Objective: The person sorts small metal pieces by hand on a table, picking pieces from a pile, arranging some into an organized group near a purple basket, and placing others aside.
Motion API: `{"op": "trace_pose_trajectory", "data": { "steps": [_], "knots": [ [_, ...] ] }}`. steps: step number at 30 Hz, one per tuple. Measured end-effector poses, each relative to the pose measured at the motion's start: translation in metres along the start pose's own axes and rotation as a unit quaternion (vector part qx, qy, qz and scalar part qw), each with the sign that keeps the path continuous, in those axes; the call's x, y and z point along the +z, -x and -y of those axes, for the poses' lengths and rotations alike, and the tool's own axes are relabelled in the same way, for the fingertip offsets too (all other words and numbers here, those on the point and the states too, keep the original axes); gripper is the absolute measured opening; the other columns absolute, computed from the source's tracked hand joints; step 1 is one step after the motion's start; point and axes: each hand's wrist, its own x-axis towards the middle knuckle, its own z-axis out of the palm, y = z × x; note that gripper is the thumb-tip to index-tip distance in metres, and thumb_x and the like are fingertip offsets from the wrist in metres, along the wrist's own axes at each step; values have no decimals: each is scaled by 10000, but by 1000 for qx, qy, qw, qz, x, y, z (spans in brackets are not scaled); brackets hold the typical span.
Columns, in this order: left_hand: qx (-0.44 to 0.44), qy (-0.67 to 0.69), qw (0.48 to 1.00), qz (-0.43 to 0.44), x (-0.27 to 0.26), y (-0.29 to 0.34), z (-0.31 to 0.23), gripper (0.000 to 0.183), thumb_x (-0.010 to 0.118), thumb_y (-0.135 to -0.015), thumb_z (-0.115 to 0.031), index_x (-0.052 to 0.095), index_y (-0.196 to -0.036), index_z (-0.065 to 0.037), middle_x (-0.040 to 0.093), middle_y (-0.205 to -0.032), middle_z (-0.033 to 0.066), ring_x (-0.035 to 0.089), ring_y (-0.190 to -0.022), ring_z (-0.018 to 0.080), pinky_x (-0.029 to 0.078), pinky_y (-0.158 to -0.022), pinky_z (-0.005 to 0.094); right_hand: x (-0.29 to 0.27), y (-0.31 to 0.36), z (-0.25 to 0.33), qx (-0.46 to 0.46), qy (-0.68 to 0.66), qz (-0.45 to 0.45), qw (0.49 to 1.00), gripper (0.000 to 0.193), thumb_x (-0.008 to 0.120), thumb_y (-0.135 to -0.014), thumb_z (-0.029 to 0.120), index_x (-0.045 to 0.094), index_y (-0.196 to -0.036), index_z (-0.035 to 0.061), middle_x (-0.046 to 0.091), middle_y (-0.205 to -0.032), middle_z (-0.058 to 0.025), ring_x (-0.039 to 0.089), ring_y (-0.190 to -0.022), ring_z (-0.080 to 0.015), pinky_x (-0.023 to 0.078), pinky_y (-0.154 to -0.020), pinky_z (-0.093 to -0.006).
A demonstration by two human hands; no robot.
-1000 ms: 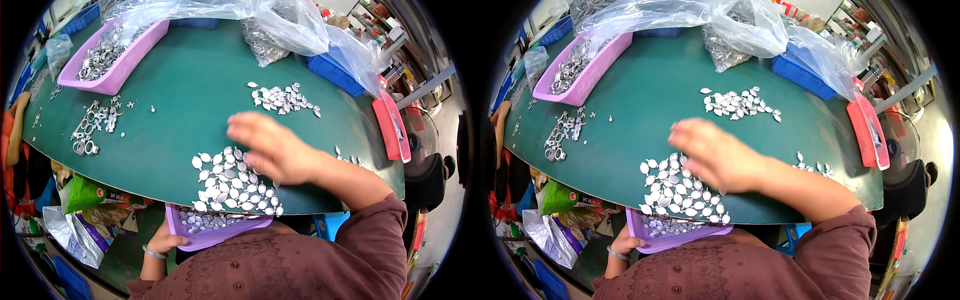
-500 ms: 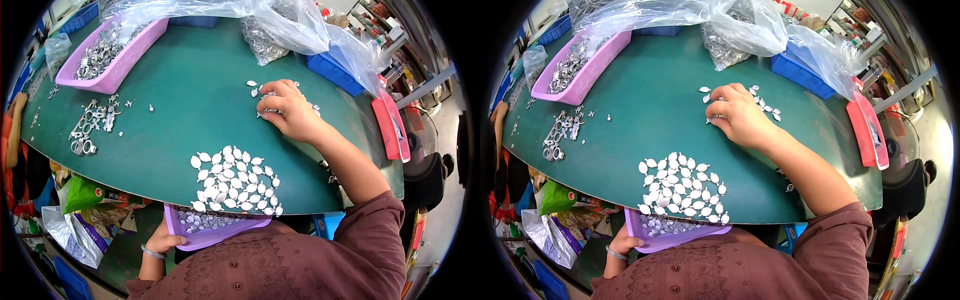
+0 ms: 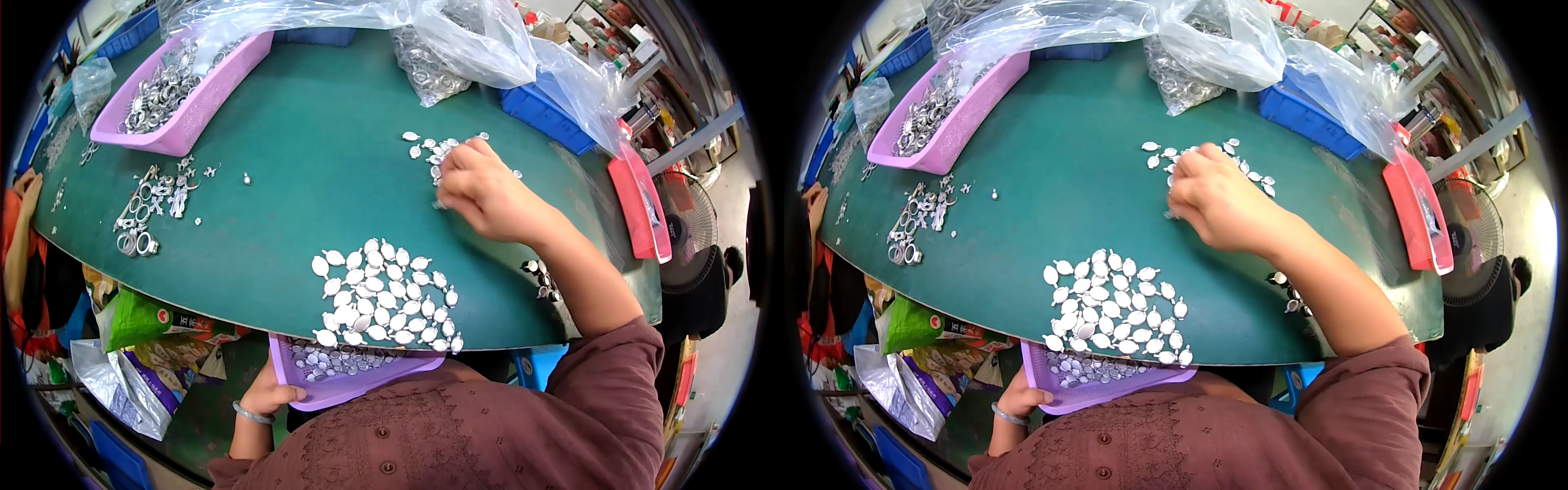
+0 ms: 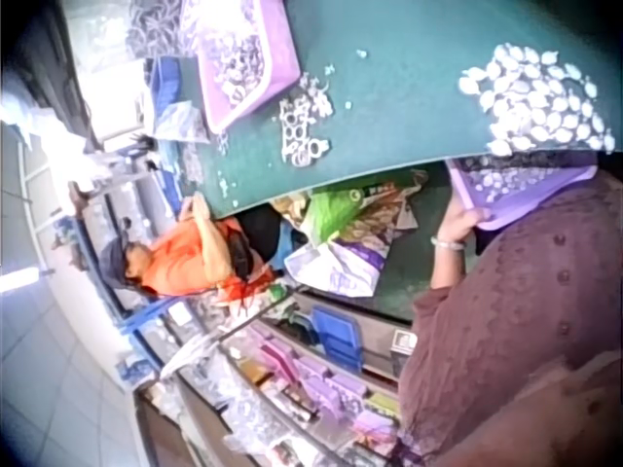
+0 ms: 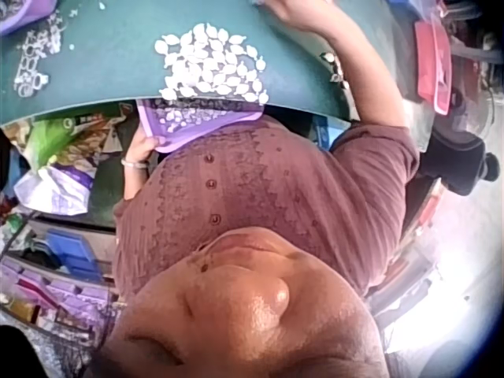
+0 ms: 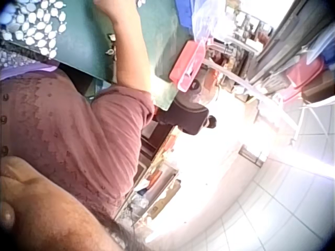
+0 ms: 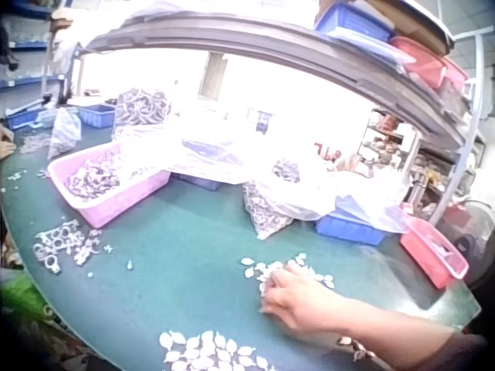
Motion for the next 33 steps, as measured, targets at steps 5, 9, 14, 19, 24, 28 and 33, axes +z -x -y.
{"op": "trace_pose_trajectory", "data": {
  "steps": [5,9,14,19,24,28,33],
  "knots": [
    [-8,-13,1000,-24,7,1,-7,1015,669,-528,-64,102,-1365,31,346,-1302,129,365,-1183,238,293,-999,350,-48,44,-2,31,21,230,973,56,607,-718,89,612,-721,34,544,-788,-81,489,-823,-267,410,-757,-359],
    [-9,-5,1000,-13,7,0,-6,1016,676,-524,-72,112,-1363,34,337,-1309,128,357,-1191,243,284,-1006,353,-56,53,-13,75,6,246,966,85,594,-726,90,615,-782,29,562,-782,-101,537,-812,-295,435,-726,-373],
    [-9,-17,1000,-24,4,-1,-1,1018,684,-521,-110,129,-1363,34,327,-1324,127,345,-1206,246,274,-1011,351,-17,31,-23,71,30,-6,997,178,576,-739,-3,613,-912,19,549,-825,-120,525,-836,-303,428,-735,-382],
    [-29,-28,998,-50,6,3,-3,1023,690,-512,-136,146,-1361,33,328,-1328,125,344,-1208,247,272,-1011,352,-16,31,-22,78,11,29,996,225,555,-750,15,611,-966,43,551,-853,-114,528,-878,-302,437,-776,-382],
    [-40,-36,997,-49,5,3,-4,1014,689,-506,-133,162,-1356,33,337,-1321,126,358,-1198,249,278,-1008,353,-13,35,-28,89,-20,-14,996,164,571,-756,37,598,-918,37,561,-856,-113,537,-867,-297,441,-761,-379],
    [-49,-35,997,-54,9,1,-8,996,688,-510,-132,178,-1350,34,366,-1298,129,386,-1173,248,297,-995,351,-9,35,-25,138,-27,-29,990,121,599,-740,50,577,-857,30,563,-829,-104,545,-805,-280,442,-707,-367],
    [-45,-30,997,-52,9,2,-6,982,686,-517,-131,188,-1346,35,389,-1273,130,402,-1155,245,309,-986,349,-5,35,-25,162,-22,6,986,113,610,-747,104,568,-827,36,576,-849,-103,550,-851,-276,446,-731,-371]
  ]
}}
